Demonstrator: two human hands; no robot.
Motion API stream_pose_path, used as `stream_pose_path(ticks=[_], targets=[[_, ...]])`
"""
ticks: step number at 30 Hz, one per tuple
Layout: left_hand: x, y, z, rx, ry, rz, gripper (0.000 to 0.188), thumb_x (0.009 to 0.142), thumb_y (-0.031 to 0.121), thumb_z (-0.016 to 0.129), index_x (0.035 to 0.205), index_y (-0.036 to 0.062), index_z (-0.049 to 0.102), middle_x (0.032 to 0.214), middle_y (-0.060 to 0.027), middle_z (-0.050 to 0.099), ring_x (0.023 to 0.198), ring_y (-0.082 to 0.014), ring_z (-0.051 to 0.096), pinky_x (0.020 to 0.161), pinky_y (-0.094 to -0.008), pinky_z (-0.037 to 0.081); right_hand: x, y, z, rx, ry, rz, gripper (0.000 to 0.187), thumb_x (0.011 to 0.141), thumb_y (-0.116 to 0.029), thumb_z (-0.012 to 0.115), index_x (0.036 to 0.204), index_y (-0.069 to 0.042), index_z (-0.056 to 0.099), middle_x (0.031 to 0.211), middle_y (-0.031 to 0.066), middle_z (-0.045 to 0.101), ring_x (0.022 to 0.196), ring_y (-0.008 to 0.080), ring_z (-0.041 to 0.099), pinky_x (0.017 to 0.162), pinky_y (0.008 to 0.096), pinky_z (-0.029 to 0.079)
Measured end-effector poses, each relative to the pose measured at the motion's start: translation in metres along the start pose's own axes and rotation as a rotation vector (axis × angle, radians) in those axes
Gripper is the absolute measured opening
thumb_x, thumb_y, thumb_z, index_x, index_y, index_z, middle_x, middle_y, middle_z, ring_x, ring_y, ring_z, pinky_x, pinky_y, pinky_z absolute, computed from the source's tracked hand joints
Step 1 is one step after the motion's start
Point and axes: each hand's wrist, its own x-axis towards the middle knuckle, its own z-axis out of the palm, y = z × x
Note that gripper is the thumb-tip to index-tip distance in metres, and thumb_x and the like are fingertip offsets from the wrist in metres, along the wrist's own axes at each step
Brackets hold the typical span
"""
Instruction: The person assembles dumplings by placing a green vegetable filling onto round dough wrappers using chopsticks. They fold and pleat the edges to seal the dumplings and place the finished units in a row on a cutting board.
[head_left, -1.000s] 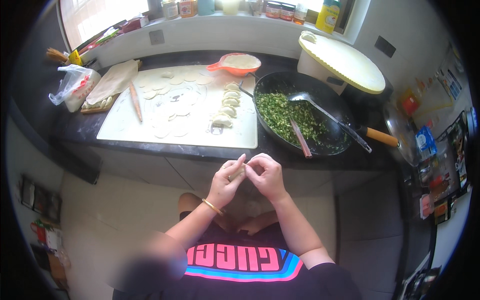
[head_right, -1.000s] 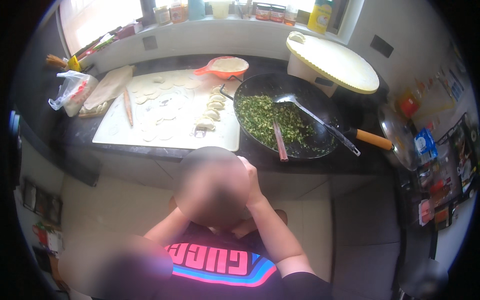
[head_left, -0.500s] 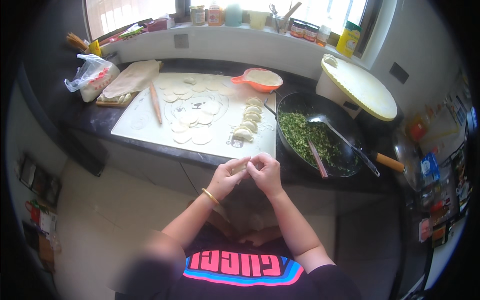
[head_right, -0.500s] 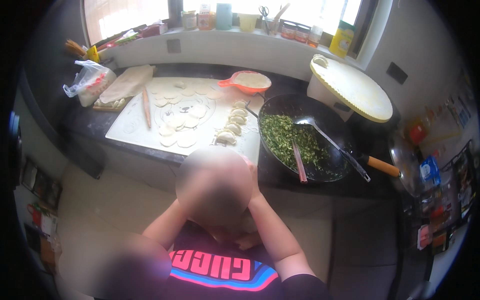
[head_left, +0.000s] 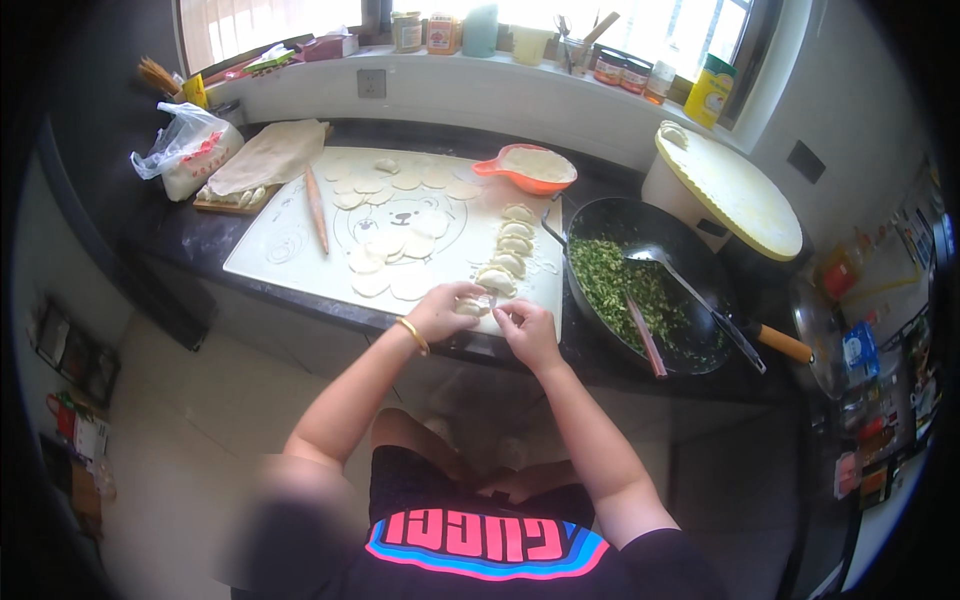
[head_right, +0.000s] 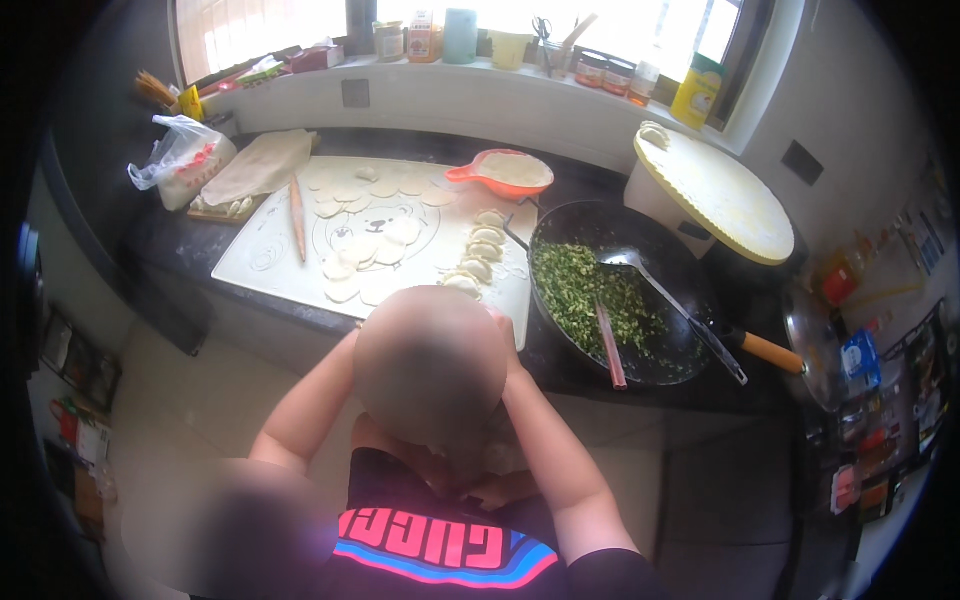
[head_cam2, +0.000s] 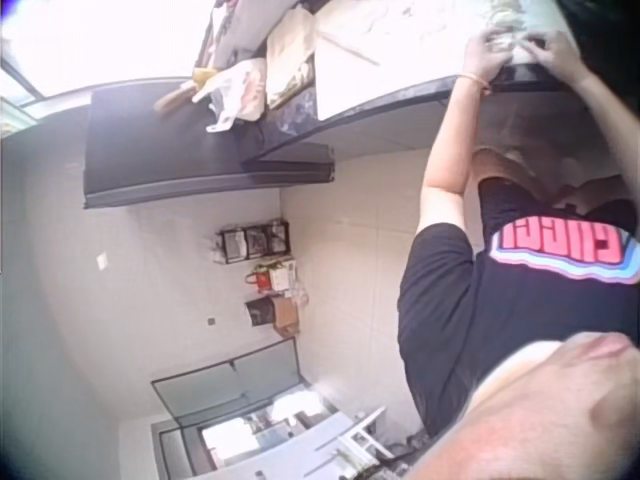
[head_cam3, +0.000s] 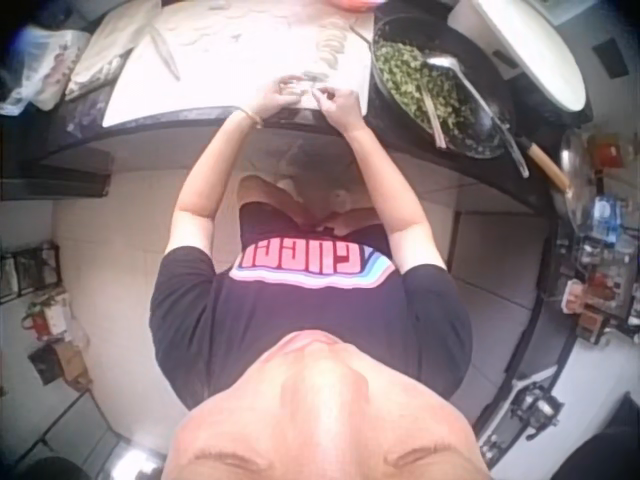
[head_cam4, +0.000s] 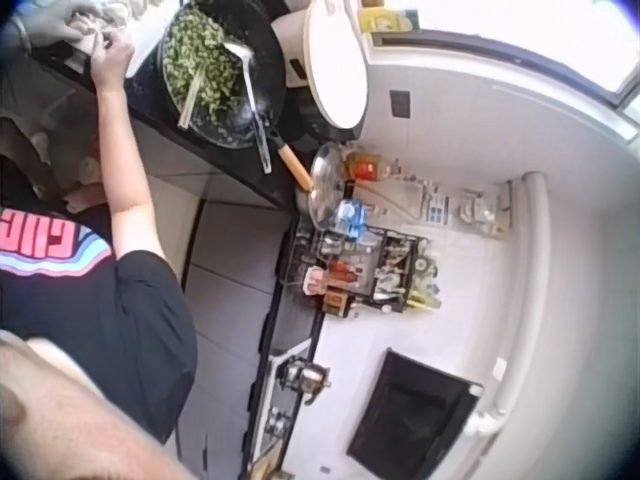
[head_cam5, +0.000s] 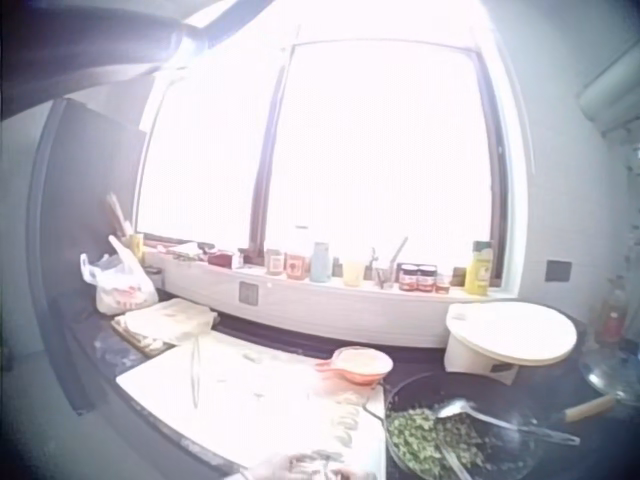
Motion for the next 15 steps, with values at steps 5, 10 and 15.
stream_pose_path(ticks=[5,10,15], targets=[[0.018,0.014,-0.022,0.021,-0.108,-0.101,0.033,0.066,0.01,0.068,0.097,0.0029,0.06,0.086,-0.0111,0.062,0.081,-0.0175,0.059,0.074,-0.0284,0.047,0.01,0.009,0.01,0.068,0.027,0.051,0.009,0.075,-0.009,0.066,0.078,-0.001,0.067,0.069,0.0064,0.06,0.052,0.0108,0.048,0.05,0.0252,0.039],[0.017,0.017,-0.016,-0.098,-0.2,-0.121,0.034,0.071,0.011,0.069,0.101,0.0,0.059,0.093,-0.0077,0.061,0.087,-0.0122,0.056,0.077,-0.0268,0.046,0.01,0.007,0.007,0.04,0.04,0.183,0.007,0.071,-0.006,0.067,0.076,-0.001,0.065,0.073,0.0109,0.062,0.057,0.0188,0.055,0.056,0.0297,0.045],[0.013,0.013,-0.013,-0.196,-0.17,-0.098,0.034,0.072,0.01,0.069,0.103,-0.0005,0.058,0.093,-0.0061,0.061,0.089,-0.012,0.056,0.08,-0.026,0.045,0.01,0.008,0.008,-0.019,0.097,0.171,0.007,0.072,-0.005,0.066,0.077,-0.001,0.064,0.073,0.0107,0.061,0.057,0.0187,0.054,0.056,0.0296,0.045]])
